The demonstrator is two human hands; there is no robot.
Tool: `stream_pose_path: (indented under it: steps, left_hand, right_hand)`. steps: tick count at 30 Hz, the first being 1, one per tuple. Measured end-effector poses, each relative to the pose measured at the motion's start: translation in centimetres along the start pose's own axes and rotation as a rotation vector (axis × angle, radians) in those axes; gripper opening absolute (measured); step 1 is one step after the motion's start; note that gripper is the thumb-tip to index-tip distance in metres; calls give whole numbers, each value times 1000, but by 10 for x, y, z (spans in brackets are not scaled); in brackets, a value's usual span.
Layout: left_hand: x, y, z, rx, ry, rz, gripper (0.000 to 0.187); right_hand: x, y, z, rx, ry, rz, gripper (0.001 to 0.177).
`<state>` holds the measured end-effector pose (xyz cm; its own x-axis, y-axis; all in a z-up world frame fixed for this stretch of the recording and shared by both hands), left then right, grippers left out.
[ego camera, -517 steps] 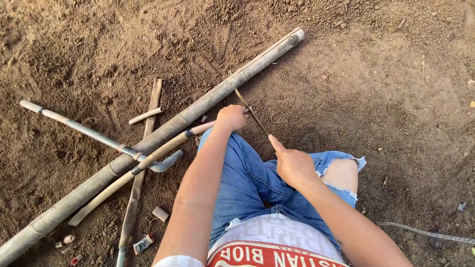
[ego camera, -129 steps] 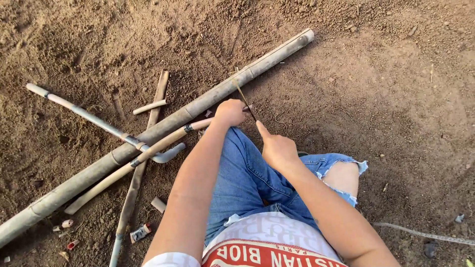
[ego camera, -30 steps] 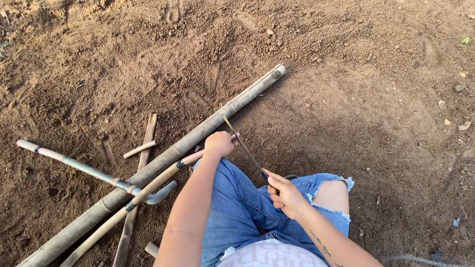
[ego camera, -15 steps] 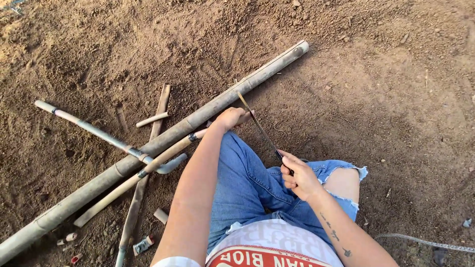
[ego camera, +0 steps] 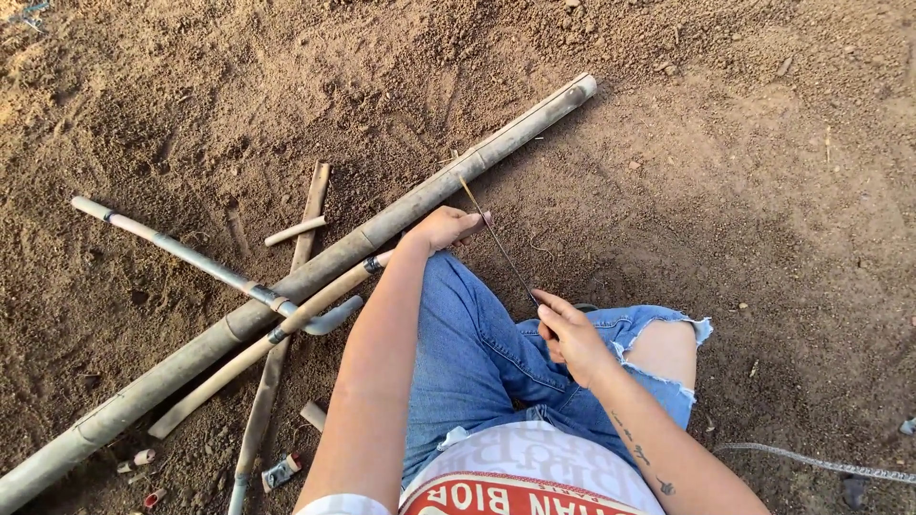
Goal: Sawing through a bamboo pipe using a hand saw while sitting on the ground.
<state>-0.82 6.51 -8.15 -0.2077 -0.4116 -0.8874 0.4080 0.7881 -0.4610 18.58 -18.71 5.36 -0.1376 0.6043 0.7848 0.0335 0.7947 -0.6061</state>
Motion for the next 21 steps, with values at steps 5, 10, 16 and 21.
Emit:
stream_pose_path:
  steps: [5,10,16,21]
  left_hand:
    - [-13,-8,5,16,276,19,41]
    - [-6,5,12,-30,701,62,42]
    - [-17,-4,19,-32,871,-61,68]
    - [-10,0,16,-47,864,-73,70]
  right_hand:
    - [13,-2,-10,-68,-632,-146,50]
    - [39,-14,-8,-116,-1056,-278,54]
    - [53,-36,9,-103,-1321,-342,60]
    - [61,-37,16,-125,-1404,-346,58]
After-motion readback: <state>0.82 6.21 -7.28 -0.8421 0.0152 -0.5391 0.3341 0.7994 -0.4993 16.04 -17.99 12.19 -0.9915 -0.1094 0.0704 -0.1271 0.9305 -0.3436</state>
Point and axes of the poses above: each hand's wrist, its own y-axis towards the middle knuckle, its own z-axis out of the palm, x = y × z, the point moved 6 cm from there along y, towards the middle knuckle, and after that the axes turned 12 degrees about -y, right-handed, at the moved point
